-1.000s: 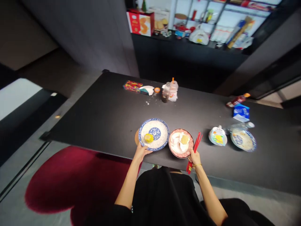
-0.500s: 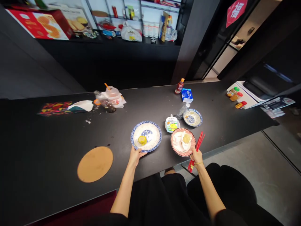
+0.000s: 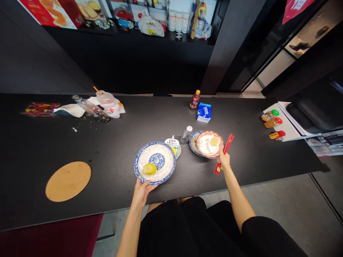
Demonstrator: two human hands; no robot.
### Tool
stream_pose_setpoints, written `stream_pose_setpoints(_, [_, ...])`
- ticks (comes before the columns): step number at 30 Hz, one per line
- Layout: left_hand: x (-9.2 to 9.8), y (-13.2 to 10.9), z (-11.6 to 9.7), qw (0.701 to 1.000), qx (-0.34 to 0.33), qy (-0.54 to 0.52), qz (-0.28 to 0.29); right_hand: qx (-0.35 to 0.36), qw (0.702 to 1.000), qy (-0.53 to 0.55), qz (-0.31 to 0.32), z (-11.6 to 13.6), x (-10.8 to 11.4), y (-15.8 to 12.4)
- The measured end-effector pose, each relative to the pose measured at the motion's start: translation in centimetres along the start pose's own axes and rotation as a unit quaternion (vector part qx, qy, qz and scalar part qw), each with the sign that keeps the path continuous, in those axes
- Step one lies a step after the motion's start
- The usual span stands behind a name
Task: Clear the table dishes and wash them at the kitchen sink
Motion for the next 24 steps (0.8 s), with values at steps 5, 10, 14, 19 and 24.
stream_pose_setpoints(5, [0.5,0.6,2.1,0.999,-0.003,-0.040,-0.034,-0.003,0.999,0.035,-0.014,-0.8,3.4,0.2])
stream_pose_setpoints(10, [2.3,3.5,1.0,0.994,-0.033,-0.063,-0.079,-0.007,0.999,0.028,-0.023,-2.1,5.2,-1.9])
stream_pose_setpoints(14, [2.4,6.6,-0.8,0.995,-0.024,-0.060,-0.081,-0.024,0.999,0.026,-0.005,-3.5,4.7,-5.1])
stream_pose_setpoints(19, [2.0,8.8,-1.4,0.997,-0.006,-0.043,-0.063,-0.054,0.998,-0.001,0.043,-5.9,3.2,-9.2])
stream_pose_setpoints(24, [2.4,9.1,-0.9,0.998,-0.024,-0.048,-0.024,-0.086,0.989,-0.027,0.113,-9.2,0.3,-12.2])
Point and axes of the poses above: each hand's wrist, its own y-axis towards the middle knuckle, its own x-axis out of the back of the hand, z = x × y, the point moved 1 cm from there along y, towards the middle knuckle, and after that the axes turned 5 degrees about x, right-handed, at the moved point
